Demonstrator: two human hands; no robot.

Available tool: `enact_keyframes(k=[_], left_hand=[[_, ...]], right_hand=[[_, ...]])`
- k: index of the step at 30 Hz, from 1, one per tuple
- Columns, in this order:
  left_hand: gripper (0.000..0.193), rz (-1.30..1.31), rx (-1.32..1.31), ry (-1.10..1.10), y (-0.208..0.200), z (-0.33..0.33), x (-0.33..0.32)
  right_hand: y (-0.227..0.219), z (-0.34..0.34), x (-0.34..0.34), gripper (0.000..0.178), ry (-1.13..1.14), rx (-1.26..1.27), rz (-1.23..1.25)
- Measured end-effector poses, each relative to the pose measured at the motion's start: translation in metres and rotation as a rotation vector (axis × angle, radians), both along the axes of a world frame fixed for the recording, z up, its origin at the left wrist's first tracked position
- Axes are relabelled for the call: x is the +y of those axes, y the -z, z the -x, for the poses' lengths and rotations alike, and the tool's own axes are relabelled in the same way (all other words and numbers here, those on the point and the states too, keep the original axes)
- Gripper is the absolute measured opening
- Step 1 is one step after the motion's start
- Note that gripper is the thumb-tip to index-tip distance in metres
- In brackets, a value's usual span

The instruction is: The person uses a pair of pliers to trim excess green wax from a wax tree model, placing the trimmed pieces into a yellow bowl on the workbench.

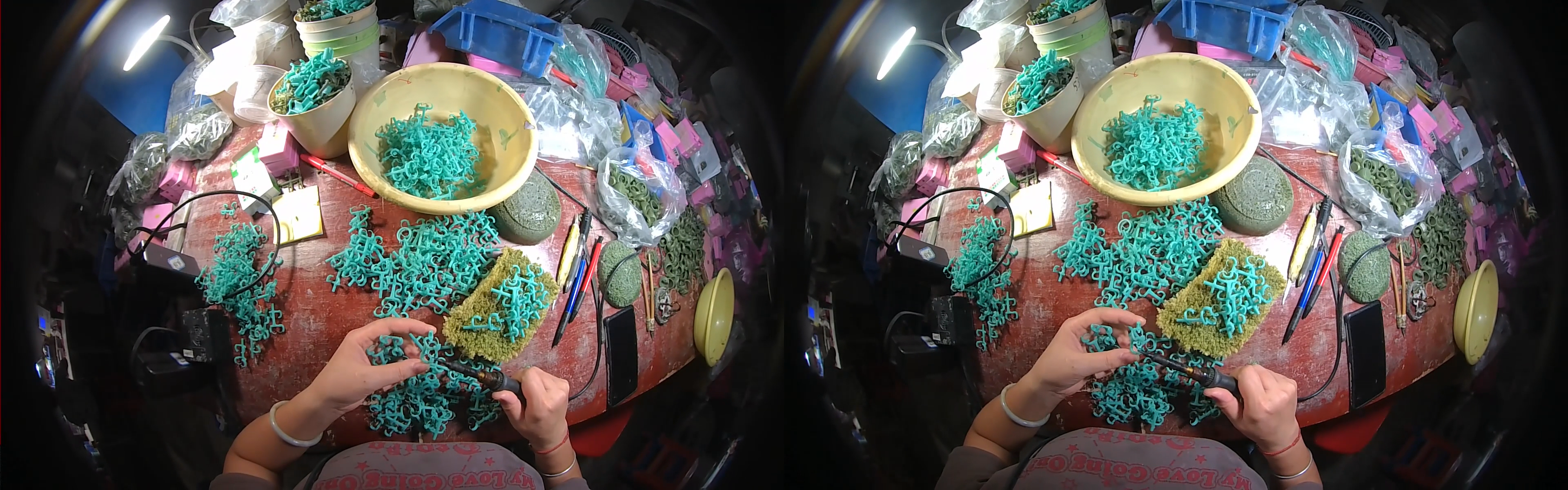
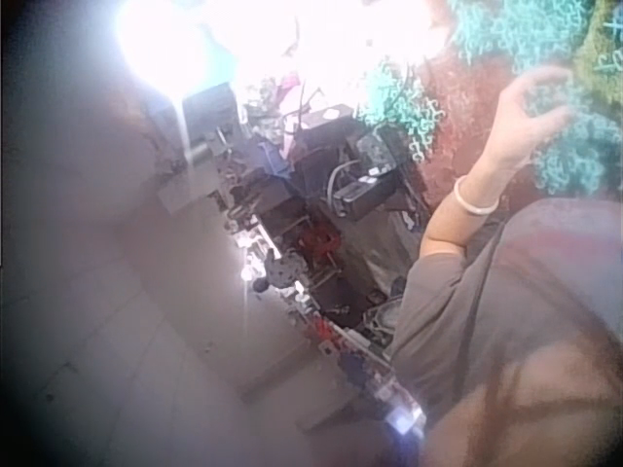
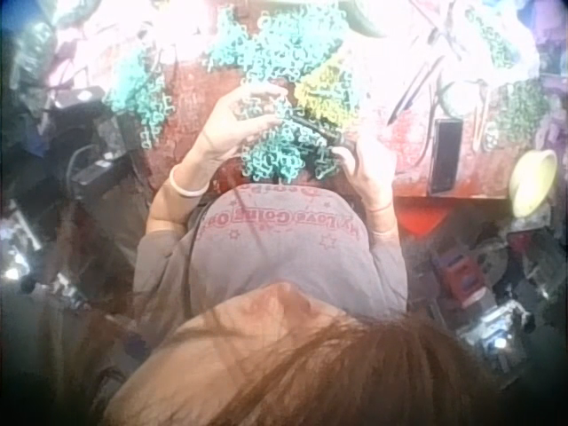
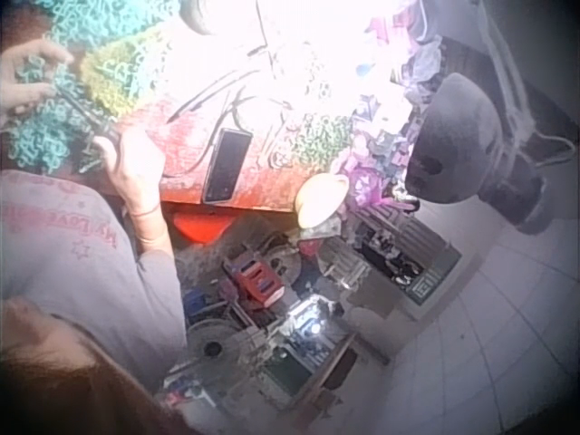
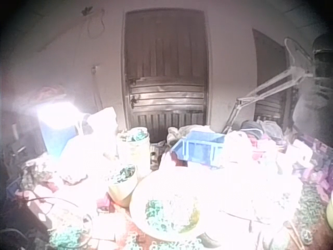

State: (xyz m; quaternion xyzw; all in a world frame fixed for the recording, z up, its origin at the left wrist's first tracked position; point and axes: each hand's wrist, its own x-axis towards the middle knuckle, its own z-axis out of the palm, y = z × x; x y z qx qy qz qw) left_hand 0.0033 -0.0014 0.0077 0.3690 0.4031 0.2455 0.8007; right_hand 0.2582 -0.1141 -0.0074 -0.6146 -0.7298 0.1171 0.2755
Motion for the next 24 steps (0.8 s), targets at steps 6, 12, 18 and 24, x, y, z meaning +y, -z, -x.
enact_keyframes(k=[6,12,18,24], left_hand=[[0.044,-0.007,0.008,-0.001,0.001,0.0,0.0],[0.043,0.01,0.011,-0.007,-0.003,0.0,0.0],[0.043,0.039,0.002,-0.02,0.0,-0.001,0.0],[0.041,0.027,0.002,-0.031,0.001,0.001,-0.001]], right_hand=[[-0.002,-0.001,-0.003,0.045,0.046,0.034,-0.029],[-0.017,-0.016,-0.021,0.05,0.165,-0.112,0.029],[-0.017,-0.023,-0.023,0.05,0.176,-0.265,0.112],[-0.013,-0.007,-0.015,0.048,0.155,-0.032,-0.015]])
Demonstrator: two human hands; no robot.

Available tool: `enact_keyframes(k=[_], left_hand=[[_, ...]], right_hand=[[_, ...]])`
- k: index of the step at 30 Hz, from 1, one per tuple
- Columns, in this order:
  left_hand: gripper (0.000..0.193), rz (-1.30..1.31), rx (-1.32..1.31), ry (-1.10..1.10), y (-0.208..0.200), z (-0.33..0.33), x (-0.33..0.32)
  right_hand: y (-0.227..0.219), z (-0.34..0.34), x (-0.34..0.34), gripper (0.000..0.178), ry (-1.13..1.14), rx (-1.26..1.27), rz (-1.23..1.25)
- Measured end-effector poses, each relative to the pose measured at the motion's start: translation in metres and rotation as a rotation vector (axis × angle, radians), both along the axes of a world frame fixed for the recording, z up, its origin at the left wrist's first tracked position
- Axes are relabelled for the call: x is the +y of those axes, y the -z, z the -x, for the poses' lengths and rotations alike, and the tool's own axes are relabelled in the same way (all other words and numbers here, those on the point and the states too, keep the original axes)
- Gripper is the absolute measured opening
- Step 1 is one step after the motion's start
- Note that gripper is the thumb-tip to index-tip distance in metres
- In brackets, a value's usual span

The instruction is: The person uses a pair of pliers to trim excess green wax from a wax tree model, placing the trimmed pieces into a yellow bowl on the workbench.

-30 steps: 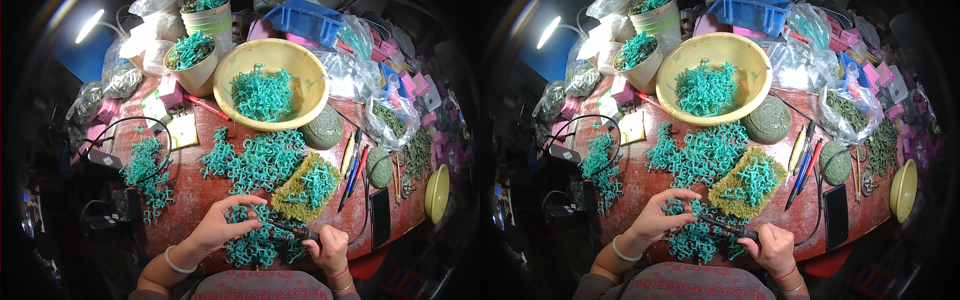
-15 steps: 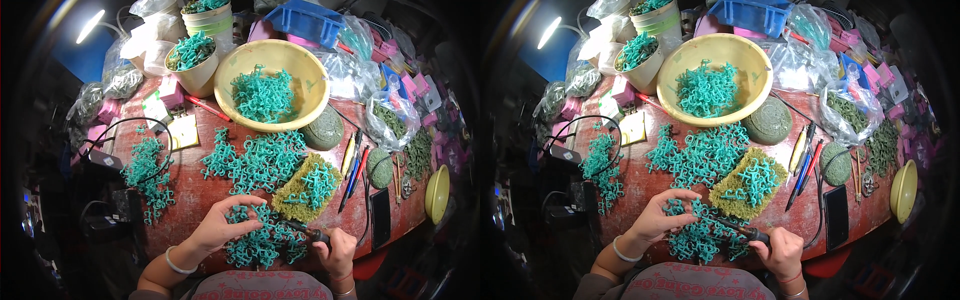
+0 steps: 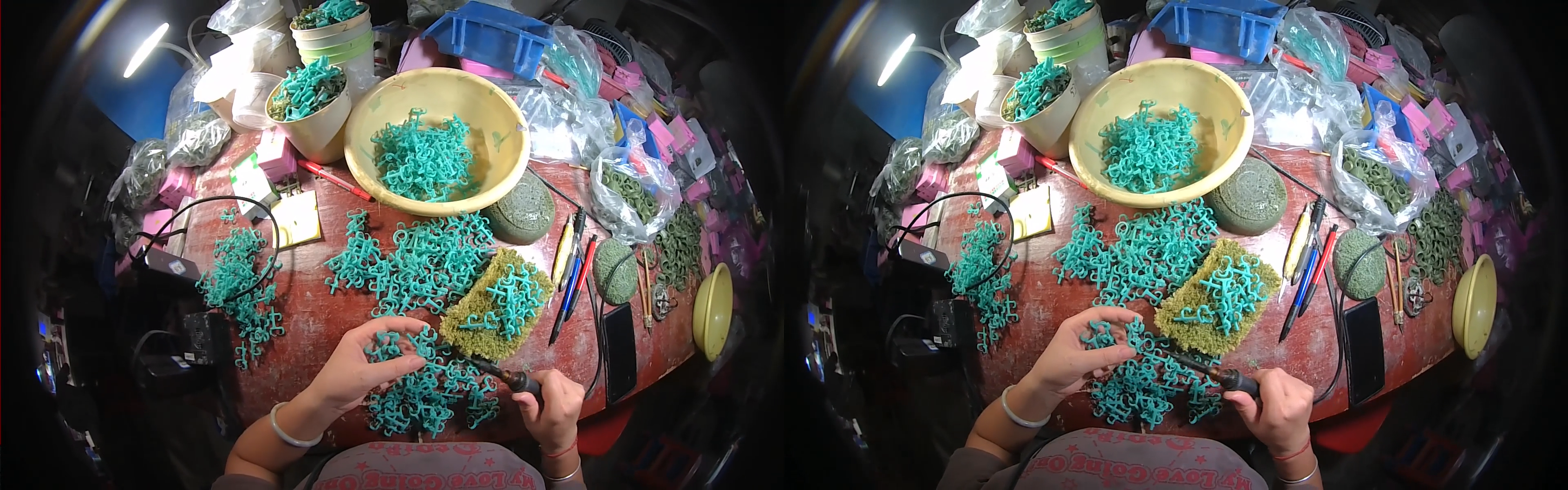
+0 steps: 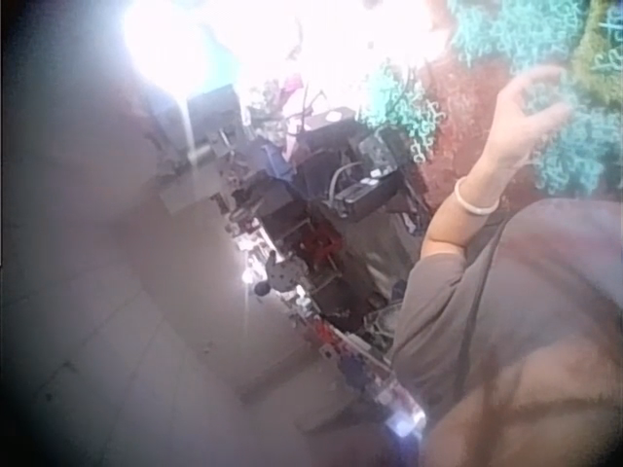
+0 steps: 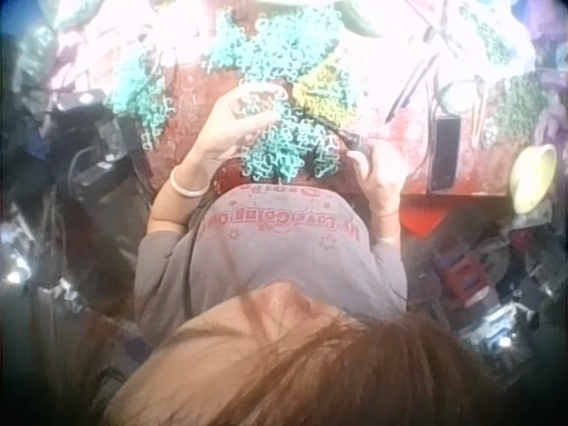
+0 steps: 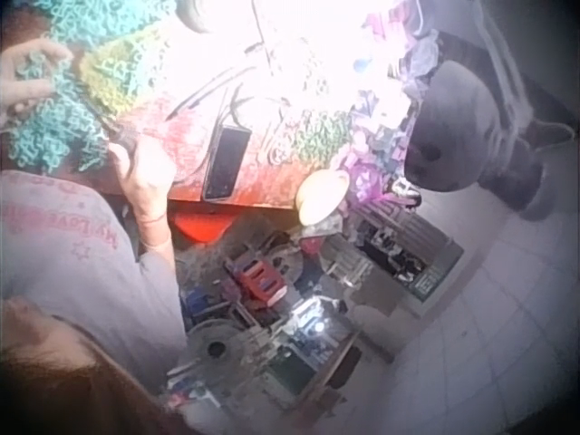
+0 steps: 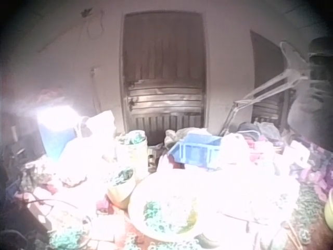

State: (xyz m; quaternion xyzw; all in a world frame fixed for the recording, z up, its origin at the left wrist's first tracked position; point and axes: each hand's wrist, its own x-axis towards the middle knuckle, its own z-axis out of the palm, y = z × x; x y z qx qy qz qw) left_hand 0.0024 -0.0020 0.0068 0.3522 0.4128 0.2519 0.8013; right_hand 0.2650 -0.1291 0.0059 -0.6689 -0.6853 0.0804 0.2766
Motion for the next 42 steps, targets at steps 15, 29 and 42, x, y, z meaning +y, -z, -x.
enact_keyframes(k=[15,29,42], left_hand=[[0.041,0.009,-0.018,0.006,0.0,0.001,0.001],[0.042,0.033,-0.003,0.016,-0.002,0.0,0.002],[0.043,0.049,-0.014,0.02,0.0,0.0,0.002]], right_hand=[[0.012,0.012,0.012,0.043,-0.126,0.038,-0.027],[0.016,0.013,0.013,0.045,-0.126,0.035,-0.03],[0.013,0.014,0.013,0.044,-0.11,0.06,-0.038]])
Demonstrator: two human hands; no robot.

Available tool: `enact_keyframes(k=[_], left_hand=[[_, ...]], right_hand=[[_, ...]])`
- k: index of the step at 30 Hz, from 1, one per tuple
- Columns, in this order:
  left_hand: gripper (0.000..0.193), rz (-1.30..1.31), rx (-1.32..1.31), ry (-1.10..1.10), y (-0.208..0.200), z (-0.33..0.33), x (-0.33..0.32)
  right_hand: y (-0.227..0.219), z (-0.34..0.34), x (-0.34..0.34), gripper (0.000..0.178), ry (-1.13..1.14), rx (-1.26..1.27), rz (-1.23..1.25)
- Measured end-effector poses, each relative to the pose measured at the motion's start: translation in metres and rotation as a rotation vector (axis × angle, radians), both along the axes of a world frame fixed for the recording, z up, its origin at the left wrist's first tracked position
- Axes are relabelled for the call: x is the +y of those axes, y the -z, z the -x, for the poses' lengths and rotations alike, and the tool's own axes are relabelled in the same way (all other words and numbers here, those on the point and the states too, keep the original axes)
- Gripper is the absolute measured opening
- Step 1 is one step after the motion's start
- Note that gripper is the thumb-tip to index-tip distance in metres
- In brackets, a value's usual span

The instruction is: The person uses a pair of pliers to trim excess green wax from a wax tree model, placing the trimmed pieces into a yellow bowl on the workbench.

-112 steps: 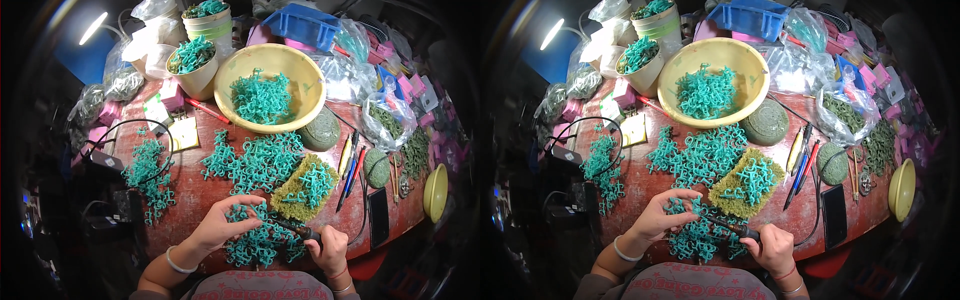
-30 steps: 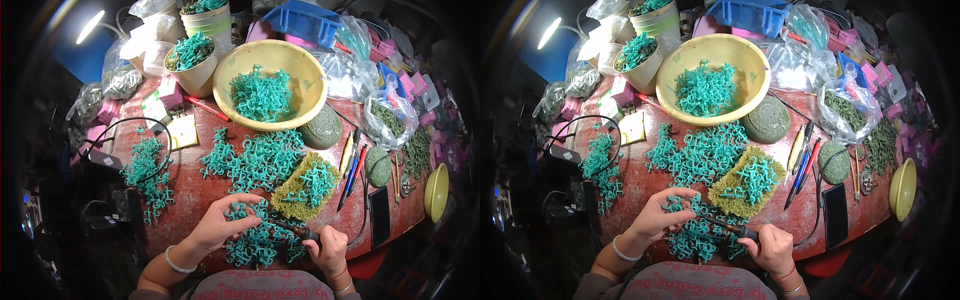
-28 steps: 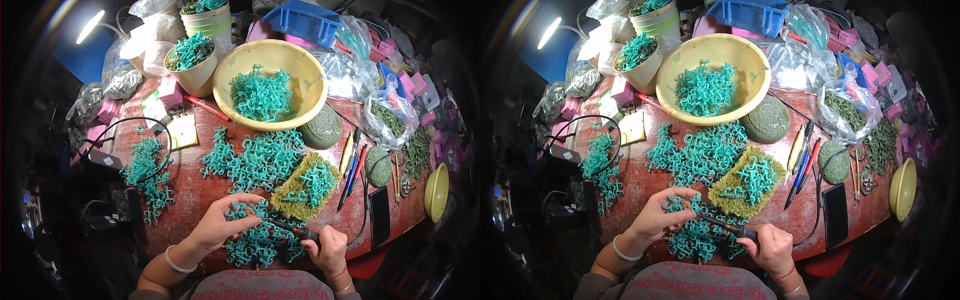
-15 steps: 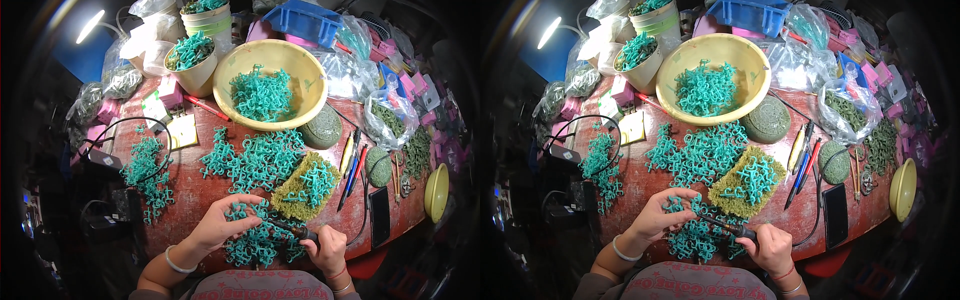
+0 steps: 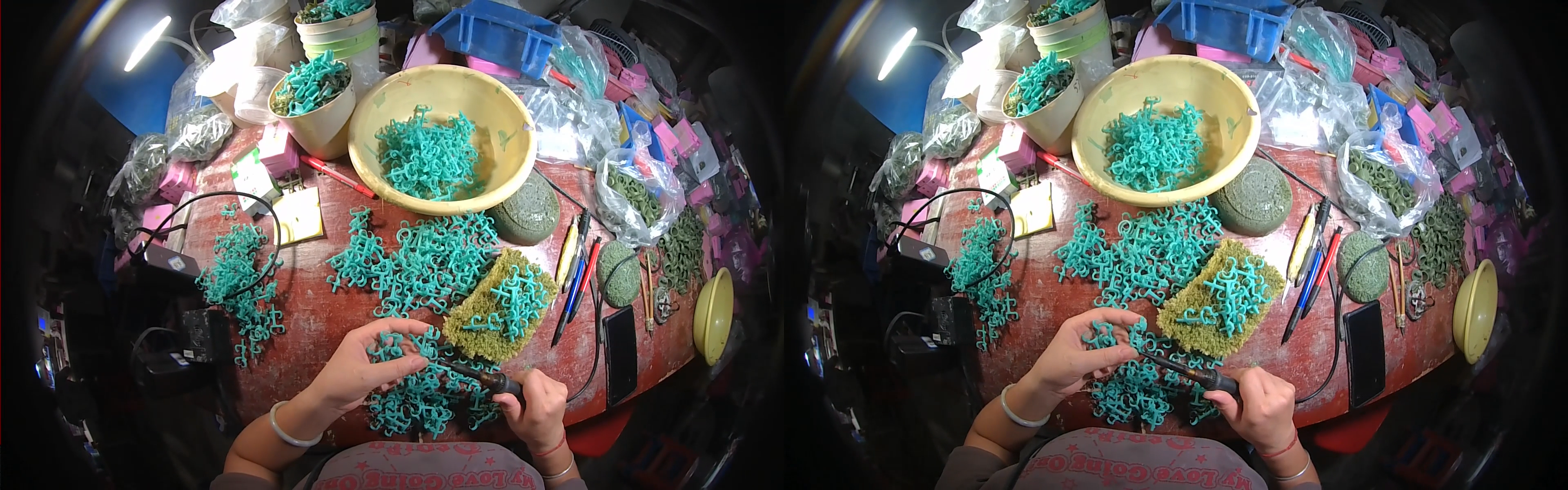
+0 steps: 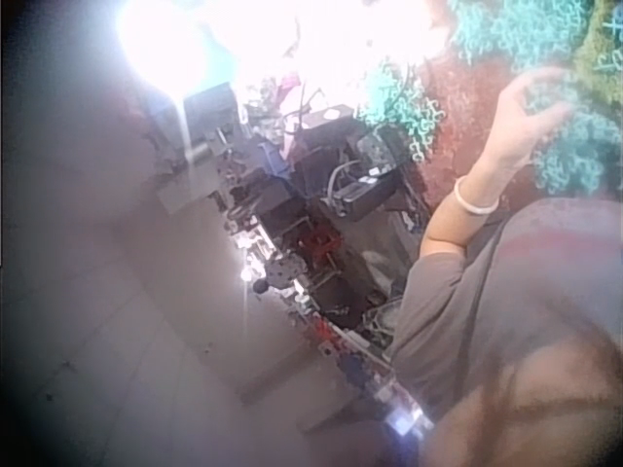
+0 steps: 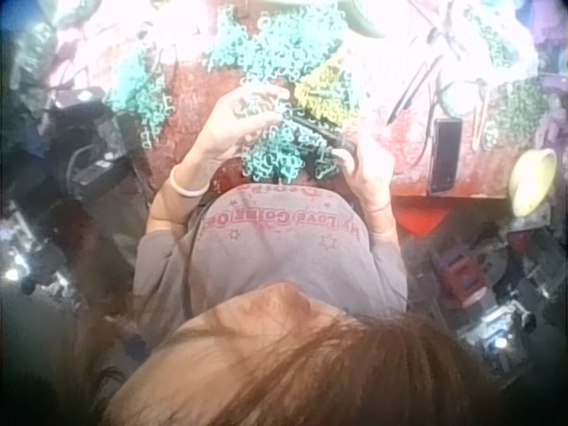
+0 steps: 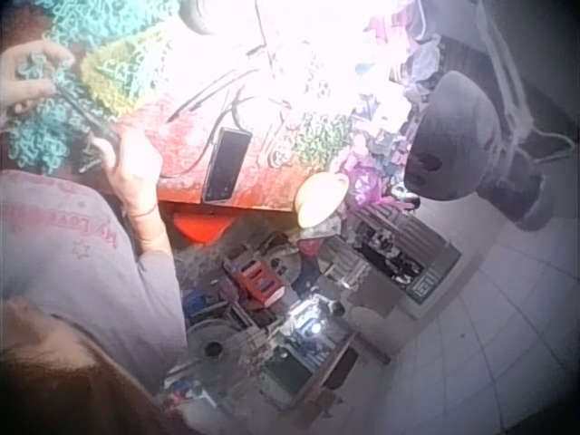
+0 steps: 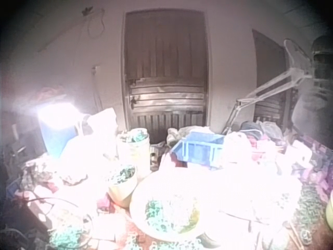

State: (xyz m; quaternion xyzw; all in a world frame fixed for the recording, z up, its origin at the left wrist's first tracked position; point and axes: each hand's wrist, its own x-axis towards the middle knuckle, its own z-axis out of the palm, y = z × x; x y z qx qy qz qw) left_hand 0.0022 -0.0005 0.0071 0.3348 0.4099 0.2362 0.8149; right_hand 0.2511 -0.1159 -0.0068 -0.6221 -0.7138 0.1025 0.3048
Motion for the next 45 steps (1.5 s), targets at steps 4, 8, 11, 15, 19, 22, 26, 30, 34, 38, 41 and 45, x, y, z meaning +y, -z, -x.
enact_keyframes(k=[4,8,11,15,19,22,26,30,34,38,41,45], left_hand=[[0.043,0.008,0.008,-0.003,0.0,0.0,-0.001],[0.043,-0.044,-0.017,0.017,-0.001,-0.001,0.0],[0.045,-0.156,-0.003,0.007,0.0,-0.003,-0.001],[0.047,-0.184,0.016,0.022,-0.001,-0.003,0.0],[0.051,-0.265,0.038,0.031,0.003,-0.002,-0.002],[0.053,-0.235,-0.007,0.006,0.002,-0.003,-0.002],[0.054,-0.252,-0.006,0.008,-0.001,-0.005,-0.001],[0.054,-0.274,0.014,0.019,0.0,-0.005,-0.001],[0.054,-0.318,0.043,0.039,0.0,-0.004,-0.001],[0.056,-0.317,0.04,0.04,-0.001,-0.004,-0.001],[0.057,-0.298,0.043,0.036,-0.001,-0.004,-0.001],[0.057,-0.311,0.045,0.042,-0.001,-0.004,-0.001]], right_hand=[[-0.005,-0.008,-0.01,0.045,0.05,-0.015,0.035],[-0.008,-0.021,-0.024,0.05,0.133,-0.101,0.049],[-0.012,-0.027,-0.025,0.049,0.148,-0.224,0.098],[-0.012,-0.027,-0.024,0.049,0.15,-0.244,0.138],[-0.014,-0.012,-0.014,0.049,0.136,-0.054,0.058],[-0.009,-0.004,-0.007,0.048,0.08,-0.003,0.05],[-0.005,-0.002,-0.001,0.043,0.013,-0.027,0.017],[-0.002,-0.002,0.0,0.044,-0.003,-0.011,0.031],[0.0,-0.001,0.0,0.044,-0.042,0.003,0.04],[-0.002,0.002,0.001,0.044,-0.062,0.017,0.067],[-0.004,0.001,-0.001,0.045,-0.057,0.007,0.103],[-0.003,0.002,0.001,0.044,-0.064,-0.017,0.078]])
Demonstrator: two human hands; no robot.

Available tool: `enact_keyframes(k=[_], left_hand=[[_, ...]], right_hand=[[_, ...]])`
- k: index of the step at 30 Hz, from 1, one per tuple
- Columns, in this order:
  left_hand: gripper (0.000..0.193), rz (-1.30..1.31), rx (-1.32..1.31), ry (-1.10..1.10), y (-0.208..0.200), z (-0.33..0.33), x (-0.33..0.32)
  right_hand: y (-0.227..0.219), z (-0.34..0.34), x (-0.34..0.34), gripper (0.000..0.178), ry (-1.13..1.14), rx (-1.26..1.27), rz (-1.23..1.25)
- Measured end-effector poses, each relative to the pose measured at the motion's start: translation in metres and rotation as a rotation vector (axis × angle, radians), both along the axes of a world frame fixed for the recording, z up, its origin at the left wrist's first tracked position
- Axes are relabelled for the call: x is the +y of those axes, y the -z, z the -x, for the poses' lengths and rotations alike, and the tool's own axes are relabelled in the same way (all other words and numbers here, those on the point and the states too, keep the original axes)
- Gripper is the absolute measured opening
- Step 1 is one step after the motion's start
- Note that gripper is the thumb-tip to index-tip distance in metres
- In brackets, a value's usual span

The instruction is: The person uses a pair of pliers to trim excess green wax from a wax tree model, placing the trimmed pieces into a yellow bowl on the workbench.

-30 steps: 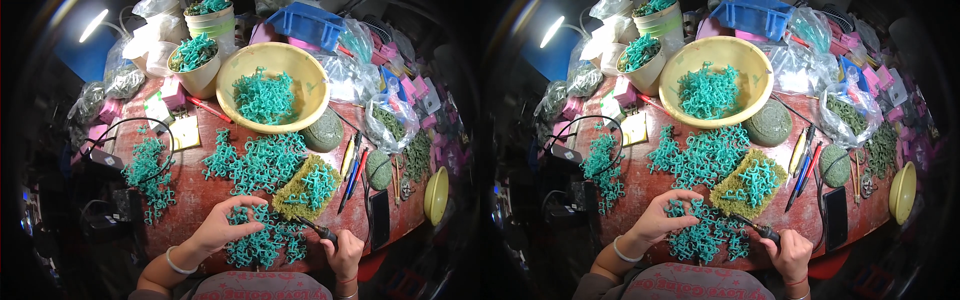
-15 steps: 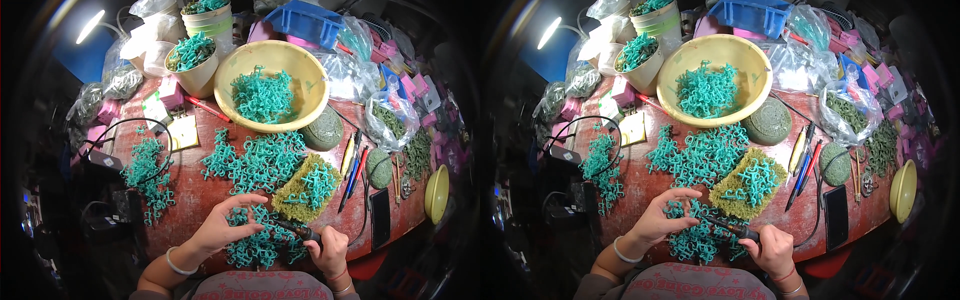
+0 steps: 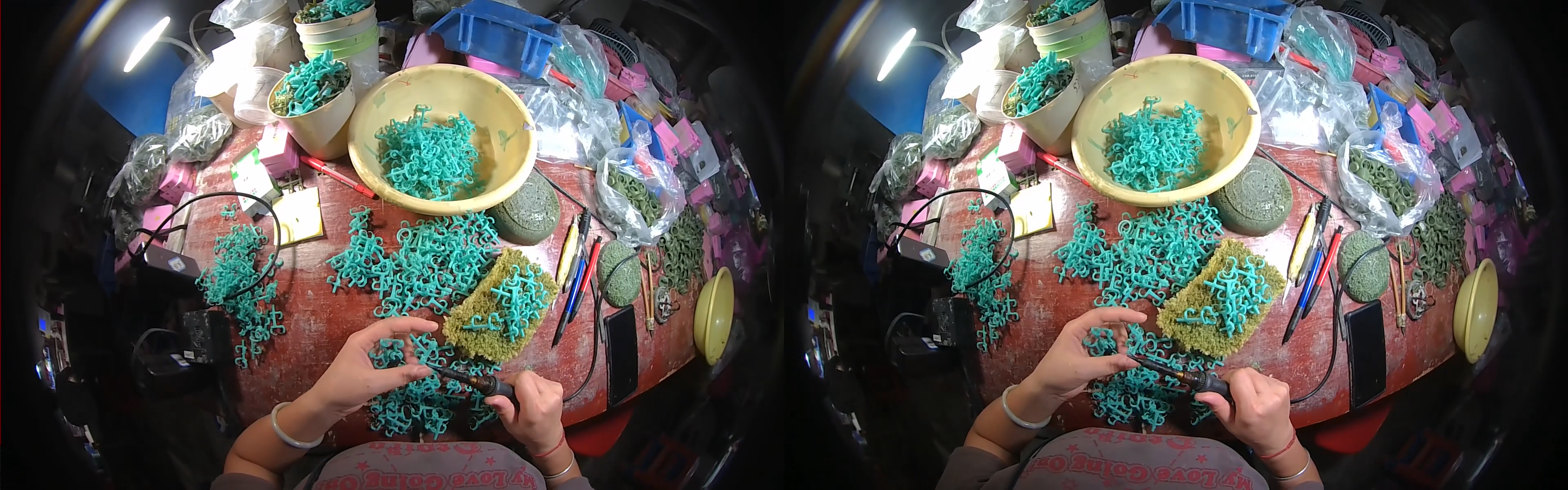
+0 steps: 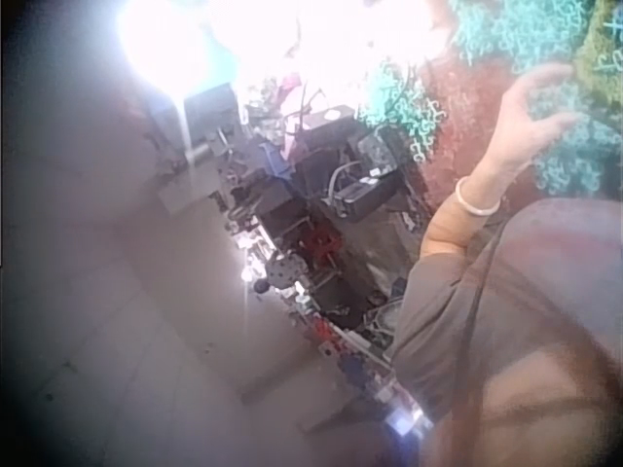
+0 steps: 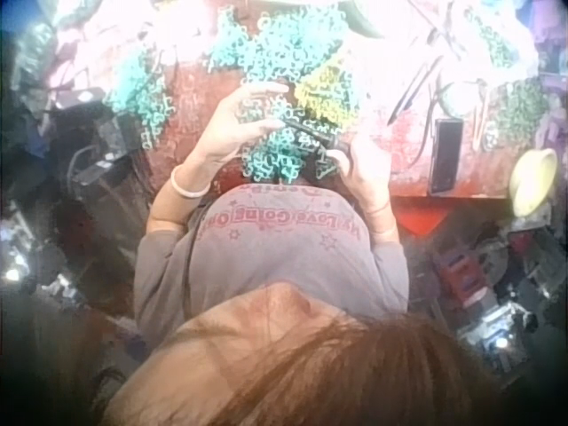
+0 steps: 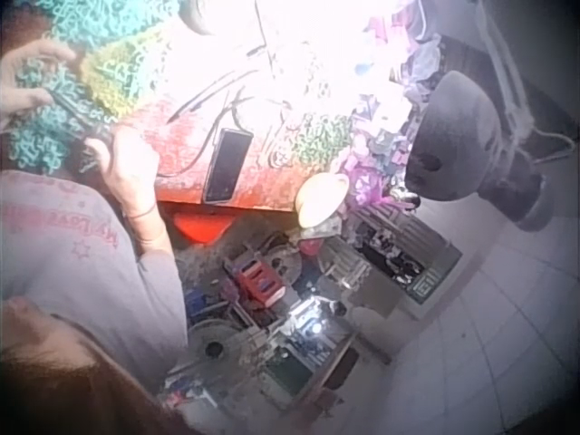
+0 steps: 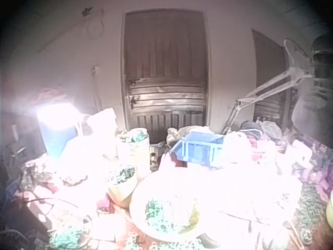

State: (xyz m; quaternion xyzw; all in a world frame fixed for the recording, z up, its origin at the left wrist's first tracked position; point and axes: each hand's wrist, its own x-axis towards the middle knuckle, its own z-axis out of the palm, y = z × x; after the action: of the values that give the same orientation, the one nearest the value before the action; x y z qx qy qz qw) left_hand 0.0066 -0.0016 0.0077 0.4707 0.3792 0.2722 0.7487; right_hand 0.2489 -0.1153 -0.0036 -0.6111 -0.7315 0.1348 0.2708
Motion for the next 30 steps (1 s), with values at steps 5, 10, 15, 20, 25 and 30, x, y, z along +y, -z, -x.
enact_keyframes(k=[5,10,15,20,25,30], left_hand=[[0.057,-0.009,0.005,-0.006,0.0,0.0,0.0],[0.057,0.0,0.0,-0.006,0.0,0.0,0.0],[0.057,0.053,-0.031,-0.008,-0.001,0.0,-0.001],[0.054,-0.033,-0.004,0.003,0.004,0.0,0.0],[0.055,-0.012,-0.017,-0.022,0.004,0.0,-0.001],[0.056,-0.015,-0.009,-0.019,0.002,-0.001,-0.001]], right_hand=[[0.001,0.0,0.0,0.044,0.003,0.004,0.003],[0.002,0.0,0.0,0.044,0.007,0.004,0.003],[0.0,0.001,0.001,0.043,0.008,0.001,0.016],[-0.003,-0.003,-0.004,0.043,0.052,0.008,-0.024],[-0.013,-0.022,-0.023,0.05,0.218,-0.111,-0.009],[-0.016,-0.031,-0.027,0.05,0.233,-0.299,0.08]])
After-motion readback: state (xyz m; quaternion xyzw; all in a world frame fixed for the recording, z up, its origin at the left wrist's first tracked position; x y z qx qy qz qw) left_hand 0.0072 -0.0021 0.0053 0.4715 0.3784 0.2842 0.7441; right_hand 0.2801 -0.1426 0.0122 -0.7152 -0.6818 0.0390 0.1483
